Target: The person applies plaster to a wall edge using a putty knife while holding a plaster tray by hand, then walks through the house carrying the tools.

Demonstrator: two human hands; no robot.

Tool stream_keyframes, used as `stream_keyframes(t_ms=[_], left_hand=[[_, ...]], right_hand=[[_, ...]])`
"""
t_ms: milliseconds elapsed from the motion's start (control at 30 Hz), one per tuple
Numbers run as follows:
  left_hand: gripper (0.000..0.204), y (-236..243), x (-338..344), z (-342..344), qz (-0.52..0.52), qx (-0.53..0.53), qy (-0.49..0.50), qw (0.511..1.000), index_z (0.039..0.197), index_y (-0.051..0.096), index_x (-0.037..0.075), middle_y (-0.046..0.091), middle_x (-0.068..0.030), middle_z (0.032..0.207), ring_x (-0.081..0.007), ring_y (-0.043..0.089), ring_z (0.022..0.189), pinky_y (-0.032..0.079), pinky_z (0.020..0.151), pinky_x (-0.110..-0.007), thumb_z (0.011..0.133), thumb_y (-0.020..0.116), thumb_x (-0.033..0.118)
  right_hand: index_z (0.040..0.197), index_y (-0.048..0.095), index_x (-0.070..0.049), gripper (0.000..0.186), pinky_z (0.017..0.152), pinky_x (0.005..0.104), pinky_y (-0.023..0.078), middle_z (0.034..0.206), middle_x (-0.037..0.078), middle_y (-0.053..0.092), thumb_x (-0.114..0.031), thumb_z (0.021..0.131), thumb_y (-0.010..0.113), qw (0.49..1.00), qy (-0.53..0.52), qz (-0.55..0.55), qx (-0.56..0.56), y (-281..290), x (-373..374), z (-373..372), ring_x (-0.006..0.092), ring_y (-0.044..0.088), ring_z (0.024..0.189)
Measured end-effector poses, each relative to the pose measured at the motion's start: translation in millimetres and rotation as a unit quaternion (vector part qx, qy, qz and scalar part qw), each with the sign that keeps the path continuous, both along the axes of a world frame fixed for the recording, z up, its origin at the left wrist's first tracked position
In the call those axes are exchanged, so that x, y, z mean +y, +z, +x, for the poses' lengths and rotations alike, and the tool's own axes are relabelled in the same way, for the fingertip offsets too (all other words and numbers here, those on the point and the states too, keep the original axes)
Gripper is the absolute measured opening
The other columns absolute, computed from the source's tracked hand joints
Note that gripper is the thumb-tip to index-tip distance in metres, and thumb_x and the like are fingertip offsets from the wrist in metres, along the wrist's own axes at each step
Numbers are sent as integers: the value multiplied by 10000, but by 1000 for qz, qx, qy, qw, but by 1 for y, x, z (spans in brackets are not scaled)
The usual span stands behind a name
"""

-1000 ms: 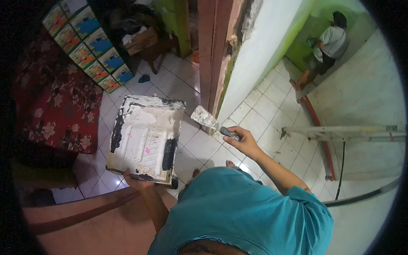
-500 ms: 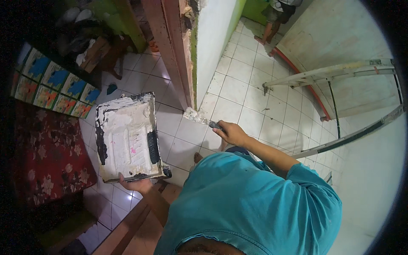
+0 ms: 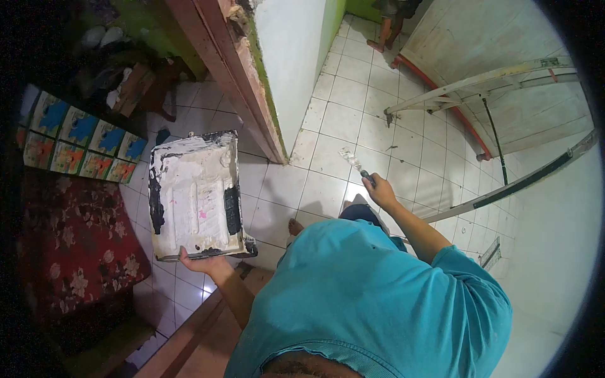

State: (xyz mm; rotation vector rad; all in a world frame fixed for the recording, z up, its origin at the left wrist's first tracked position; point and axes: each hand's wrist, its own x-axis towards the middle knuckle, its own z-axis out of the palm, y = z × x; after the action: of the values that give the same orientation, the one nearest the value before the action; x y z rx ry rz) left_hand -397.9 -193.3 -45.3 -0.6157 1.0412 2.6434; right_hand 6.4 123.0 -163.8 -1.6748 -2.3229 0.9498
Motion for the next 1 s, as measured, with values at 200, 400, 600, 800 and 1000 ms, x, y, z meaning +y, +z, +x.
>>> stream_keyframes(t_ms=[200, 400, 600, 800, 1000], left_hand=[[779, -5, 22, 101, 59, 80, -41, 994, 1495, 422, 7, 484, -189, 1487, -394, 464, 1368, 375, 1145, -545, 833, 563, 393], [755, 10, 99, 238, -70, 77, 65, 992, 1459, 448, 8, 514, -180, 1433, -377, 512, 1304, 420, 1099, -527, 818, 577, 385], [707, -13, 151, 351, -119, 106, 39, 986, 1434, 479, 29, 524, -157, 1432, -359, 513, 1294, 427, 1076, -507, 829, 601, 375], [748, -38, 166, 443, -166, 100, -29, 981, 1456, 469, 27, 526, -162, 1440, -365, 510, 1286, 435, 1059, -533, 846, 618, 432], [691, -21, 279, 540, -237, 83, -137, 958, 1406, 515, 38, 544, -160, 1410, -358, 534, 1267, 456, 1052, -518, 832, 631, 405]], right_hand=[[1005, 632, -1, 501, 695, 484, 513, 824, 229, 694, -501, 987, 604, 999, -7, -28, -26, -31, 54, 108, 405, 690, 783], [1004, 635, -7, 535, 719, 490, 524, 833, 230, 699, -538, 938, 633, 999, -16, -37, -23, -57, 160, 225, 407, 695, 802], [986, 622, -4, 486, 728, 511, 532, 824, 236, 699, -486, 929, 654, 998, -48, -37, -27, -103, 233, 385, 423, 700, 813], [983, 617, 0, 440, 768, 545, 523, 863, 266, 700, -434, 927, 663, 989, -120, -60, -56, -130, 289, 527, 462, 687, 855], [996, 632, 3, 396, 805, 540, 533, 940, 251, 713, -388, 938, 657, 987, -155, -45, -12, -151, 330, 611, 443, 690, 909]])
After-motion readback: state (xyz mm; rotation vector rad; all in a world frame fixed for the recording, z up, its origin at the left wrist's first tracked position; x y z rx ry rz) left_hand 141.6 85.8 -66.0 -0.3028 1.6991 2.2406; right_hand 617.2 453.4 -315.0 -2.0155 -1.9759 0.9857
